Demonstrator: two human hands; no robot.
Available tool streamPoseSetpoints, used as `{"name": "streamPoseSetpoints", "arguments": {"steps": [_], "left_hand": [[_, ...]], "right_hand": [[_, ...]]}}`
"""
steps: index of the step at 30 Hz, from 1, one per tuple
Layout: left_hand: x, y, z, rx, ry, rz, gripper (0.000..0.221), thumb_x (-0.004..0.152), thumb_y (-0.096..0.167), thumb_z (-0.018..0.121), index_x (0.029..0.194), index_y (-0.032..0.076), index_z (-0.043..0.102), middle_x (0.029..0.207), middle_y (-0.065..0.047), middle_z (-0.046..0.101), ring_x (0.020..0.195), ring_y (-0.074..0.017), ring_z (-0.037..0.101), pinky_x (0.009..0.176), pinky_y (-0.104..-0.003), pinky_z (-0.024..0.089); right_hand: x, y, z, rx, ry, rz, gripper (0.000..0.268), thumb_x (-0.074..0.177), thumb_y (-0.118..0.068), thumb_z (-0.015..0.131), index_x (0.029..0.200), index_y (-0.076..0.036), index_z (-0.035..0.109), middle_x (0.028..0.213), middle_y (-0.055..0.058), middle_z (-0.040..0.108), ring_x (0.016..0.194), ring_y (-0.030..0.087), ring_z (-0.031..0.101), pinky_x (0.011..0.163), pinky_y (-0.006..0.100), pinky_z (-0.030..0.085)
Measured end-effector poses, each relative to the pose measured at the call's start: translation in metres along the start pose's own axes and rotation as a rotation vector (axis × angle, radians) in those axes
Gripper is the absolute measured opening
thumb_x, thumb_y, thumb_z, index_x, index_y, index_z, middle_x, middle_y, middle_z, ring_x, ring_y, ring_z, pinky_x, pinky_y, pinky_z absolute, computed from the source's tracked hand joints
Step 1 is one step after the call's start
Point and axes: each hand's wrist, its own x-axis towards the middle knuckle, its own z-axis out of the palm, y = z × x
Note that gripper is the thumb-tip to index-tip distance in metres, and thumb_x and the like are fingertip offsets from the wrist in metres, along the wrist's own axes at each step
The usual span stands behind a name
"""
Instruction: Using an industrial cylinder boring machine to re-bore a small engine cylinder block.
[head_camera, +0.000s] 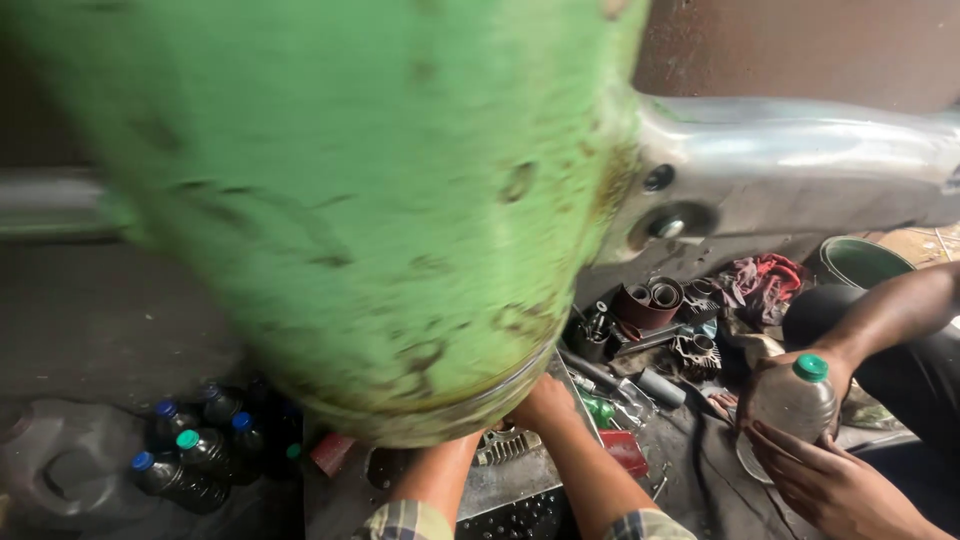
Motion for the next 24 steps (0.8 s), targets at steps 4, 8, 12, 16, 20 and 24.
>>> {"name": "streamPoseSetpoints", "arguments": {"steps": [4,8,12,16,20,24], "left_hand": [[-0.003,0.043,-0.076,0.198,-0.097,-0.059,0.073,0.078,0.026,0.078,0.144,0.012,0.052,0.150,-0.019,0.050,0.140,-0.0359,0.045,0.114,-0.049,0.033],[0.004,0.035,-0.054,0.406,-0.202,-0.103,0.070,0.080,0.028,0.076,0.144,0.011,0.053,0.150,-0.018,0.049,0.140,-0.0359,0.045,0.114,-0.050,0.035],[0.026,-0.007,0.038,0.516,-0.170,-0.125,0.047,0.091,0.025,0.066,0.136,0.014,0.058,0.139,-0.016,0.059,0.131,-0.0341,0.054,0.110,-0.053,0.039],[0.019,-0.019,0.056,0.438,-0.122,-0.197,0.025,0.105,0.018,0.053,0.128,0.019,0.063,0.123,-0.009,0.072,0.120,-0.0275,0.066,0.107,-0.054,0.043],[-0.003,-0.022,0.030,0.285,0.051,-0.120,0.025,0.096,0.018,0.063,0.121,0.015,0.063,0.125,-0.011,0.065,0.122,-0.0288,0.061,0.100,-0.054,0.045],[-0.043,-0.041,-0.011,-0.050,0.056,-0.206,0.055,0.075,0.018,0.083,0.124,0.014,0.057,0.124,-0.014,0.063,0.117,-0.0360,0.062,0.098,-0.047,0.051]], "right_hand": [[-0.009,-0.024,-0.021,-0.187,-0.133,-0.068,0.062,0.072,-0.036,0.084,0.130,-0.023,0.068,0.136,0.010,0.065,0.127,0.030,0.062,0.104,0.042,0.053],[0.006,-0.014,0.010,-0.158,-0.027,-0.029,0.045,0.084,-0.024,0.072,0.129,-0.017,0.069,0.135,0.012,0.067,0.124,0.031,0.065,0.102,0.042,0.054],[0.018,-0.015,0.027,-0.081,0.107,0.085,0.029,0.101,-0.022,0.050,0.123,-0.010,0.067,0.130,0.014,0.067,0.120,0.032,0.066,0.091,0.049,0.059],[0.024,-0.004,0.042,0.045,0.172,0.118,0.033,0.109,-0.027,0.040,0.118,-0.009,0.066,0.121,0.018,0.073,0.115,0.034,0.070,0.098,0.047,0.055],[-0.011,-0.005,0.020,-0.097,0.175,0.029,0.035,0.097,-0.024,0.055,0.128,-0.008,0.057,0.126,0.016,0.069,0.114,0.035,0.070,0.094,0.045,0.058],[-0.045,0.011,0.005,0.217,0.265,0.080,0.074,0.082,-0.050,0.079,0.136,-0.009,0.047,0.126,0.017,0.065,0.113,0.036,0.067,0.095,0.047,0.054]]}}
